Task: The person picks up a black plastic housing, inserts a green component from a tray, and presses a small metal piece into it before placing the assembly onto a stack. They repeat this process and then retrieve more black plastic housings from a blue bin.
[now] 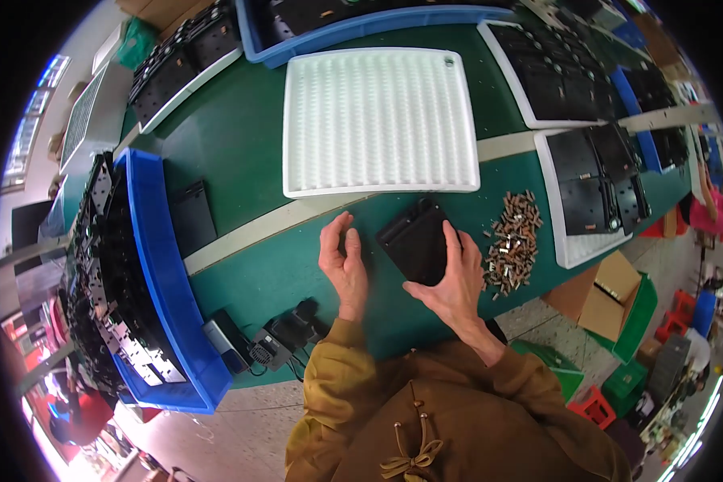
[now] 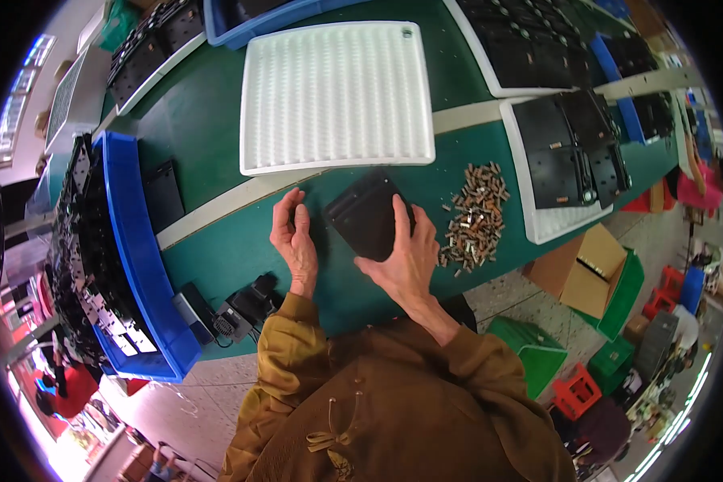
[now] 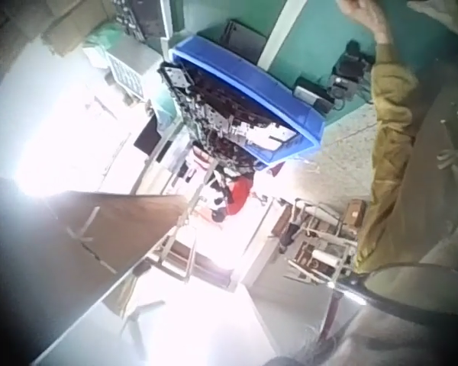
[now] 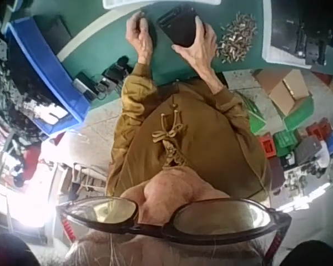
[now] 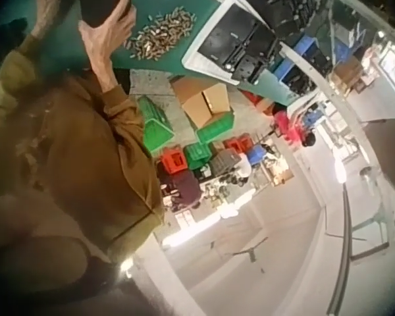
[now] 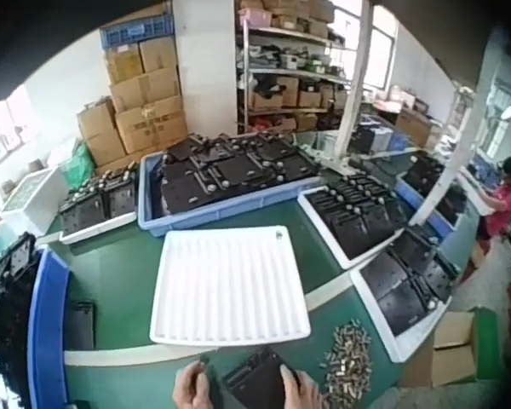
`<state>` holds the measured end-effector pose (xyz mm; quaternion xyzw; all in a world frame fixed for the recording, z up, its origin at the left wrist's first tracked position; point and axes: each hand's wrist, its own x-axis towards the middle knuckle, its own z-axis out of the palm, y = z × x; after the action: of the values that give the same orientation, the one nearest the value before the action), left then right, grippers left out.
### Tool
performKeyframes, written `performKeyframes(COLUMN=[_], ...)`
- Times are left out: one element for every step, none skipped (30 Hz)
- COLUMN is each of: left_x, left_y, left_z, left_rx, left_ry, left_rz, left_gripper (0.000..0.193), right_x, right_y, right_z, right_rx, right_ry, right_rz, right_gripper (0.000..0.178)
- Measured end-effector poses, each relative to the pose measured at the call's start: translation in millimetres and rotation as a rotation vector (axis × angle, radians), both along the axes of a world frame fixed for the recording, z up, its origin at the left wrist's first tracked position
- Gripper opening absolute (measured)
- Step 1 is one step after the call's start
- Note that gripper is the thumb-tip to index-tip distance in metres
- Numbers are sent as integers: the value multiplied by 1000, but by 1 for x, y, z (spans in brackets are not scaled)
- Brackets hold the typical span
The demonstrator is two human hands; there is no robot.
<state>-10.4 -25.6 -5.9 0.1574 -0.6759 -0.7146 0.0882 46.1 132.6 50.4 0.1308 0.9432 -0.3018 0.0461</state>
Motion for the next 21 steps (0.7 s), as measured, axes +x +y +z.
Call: performKeyframes(left_x=[-2, -2, -3, -4, -4, -5, -7, -10, -11, -12, -14, -15, -16, -15, -15, -15, -16, -16, -18, -18, -17], left_y=[8, 11, 16, 22, 29, 35, 41, 43, 43, 42, 39, 35, 32, 32, 33, 31, 35, 36, 39, 40, 36], left_z=[8, 13, 14, 13, 9, 6, 4, 0, -5, -8, -10, -10, -11, -12, -9, -7, -4, -3, -9, -7, -6], left_rx=[-251, -507, -568, -615, -688, -759, -793, -787, -845, -904, -911, -906, -903, -895, -898, -900, -890, -890, -887, -889, -892], left_ry=[89, 184, 191, 216, 222, 229, 257, 267, 281, 297, 315, 328, 324, 319, 318, 320, 326, 327, 300, 305, 300], left_rz=[-87, -163, -241, -296, -328, -359, -363, -365, -398, -428, -429, -424, -433, -447, -459, -453, -463, -470, -501, -500, -490], left_gripper=[30, 31, 36, 40, 41, 42, 41, 41, 41, 41, 41, 41, 42, 43, 42, 42, 42, 41, 40, 40, 39], right_x=[1, 3, 5, 5, 8, 11, 12, 11, 11, 13, 13, 11, -1, -17, -46, -75, -107, -142, -177, -208, -237], right_y=[-1, -5, -9, -12, -14, -16, -17, -17, -15, -13, -10, -4, 7, 22, 37, 48, 70, 85, 104, 116, 120], right_z=[-8, -15, -22, -26, -27, -29, -30, -30, -26, -19, -14, -11, -12, -13, -5, 1, -1, -5, -17, -24, -32], right_rx=[18, 10, 86, 165, 153, 154, 171, 191, 172, 136, 89, 42, -43, -123, -213, -217, -173, -215, -172, -91, -61], right_ry=[-3, -3, 2, 7, 17, 17, 40, 68, 49, 11, 9, 5, 116, 221, 341, 337, 442, 510, 480, 533, 547], right_rz=[-44, -57, -52, -45, -42, -47, -38, -30, -10, 19, 50, 82, 92, 99, 62, 17, 46, 43, 32, 46, 63], right_gripper=[112, 112, 112, 113, 109, 109, 107, 105, 101, 98, 89, 81, 71, 62, 43, 34, 31, 30, 29, 26, 23])
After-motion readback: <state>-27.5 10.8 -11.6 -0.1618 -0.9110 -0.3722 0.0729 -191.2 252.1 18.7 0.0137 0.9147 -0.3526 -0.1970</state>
